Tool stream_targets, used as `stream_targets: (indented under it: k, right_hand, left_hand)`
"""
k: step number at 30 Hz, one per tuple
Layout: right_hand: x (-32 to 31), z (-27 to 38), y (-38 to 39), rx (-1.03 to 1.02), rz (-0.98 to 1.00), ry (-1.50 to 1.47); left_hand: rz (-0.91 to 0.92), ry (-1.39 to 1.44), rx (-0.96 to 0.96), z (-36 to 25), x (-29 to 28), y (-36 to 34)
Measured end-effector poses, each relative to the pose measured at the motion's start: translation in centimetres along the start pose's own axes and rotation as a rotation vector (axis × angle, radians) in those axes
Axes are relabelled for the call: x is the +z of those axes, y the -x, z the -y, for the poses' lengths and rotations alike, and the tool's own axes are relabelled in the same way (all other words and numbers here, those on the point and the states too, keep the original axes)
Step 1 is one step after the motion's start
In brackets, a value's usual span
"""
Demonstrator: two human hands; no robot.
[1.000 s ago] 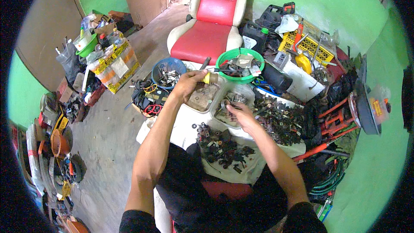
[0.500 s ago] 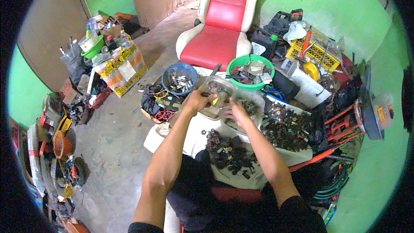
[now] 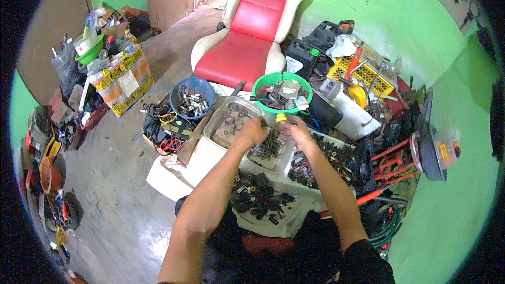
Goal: The person sorts through a large pile of bolts and screws, picking them up and placing them into different metal trays.
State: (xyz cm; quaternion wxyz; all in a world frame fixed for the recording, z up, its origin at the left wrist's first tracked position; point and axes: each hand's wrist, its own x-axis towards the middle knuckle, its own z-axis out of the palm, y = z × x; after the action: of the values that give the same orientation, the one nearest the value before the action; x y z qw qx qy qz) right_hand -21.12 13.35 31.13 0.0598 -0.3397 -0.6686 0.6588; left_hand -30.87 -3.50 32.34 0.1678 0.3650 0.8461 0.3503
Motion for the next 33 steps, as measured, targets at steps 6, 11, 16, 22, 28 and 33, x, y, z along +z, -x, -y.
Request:
stream_targets:
  k: [6,11,16,22,28,33]
  right_hand:
    - [0.8,1.5,-5.5,-0.697,-0.236,0.67]
    - [2.5,0.0,-9.2,-0.887,-0.228,1.417]
    - [3.1,-2.4,-8.5,-0.83,-0.239,1.424]
    - [-3.2,1.0,-2.8,-0.978,-0.251,1.309]
    - [-13.9,-1.5,5.4,-0.441,0.164,1.406]
    - [-20.1,-9.4,11.2,-0.256,0.202,1.418]
  left_hand:
    - [0.029,-0.007,-0.062,-0.7,1.9,-1.4]
    - [0.074,-0.049,-0.073,0.3,2.4,-2.1]
    - [-0.122,-0.144,-0.064,1.2,4.9,-1.7]
    - [0.089,-0.038,0.036,-2.1,3.4,-2.1]
    - [0.223,-0.076,0.231,-5.0,6.8,-2.3]
    - [0.388,-0.12,0.476,-7.6,10.0,-0.8]
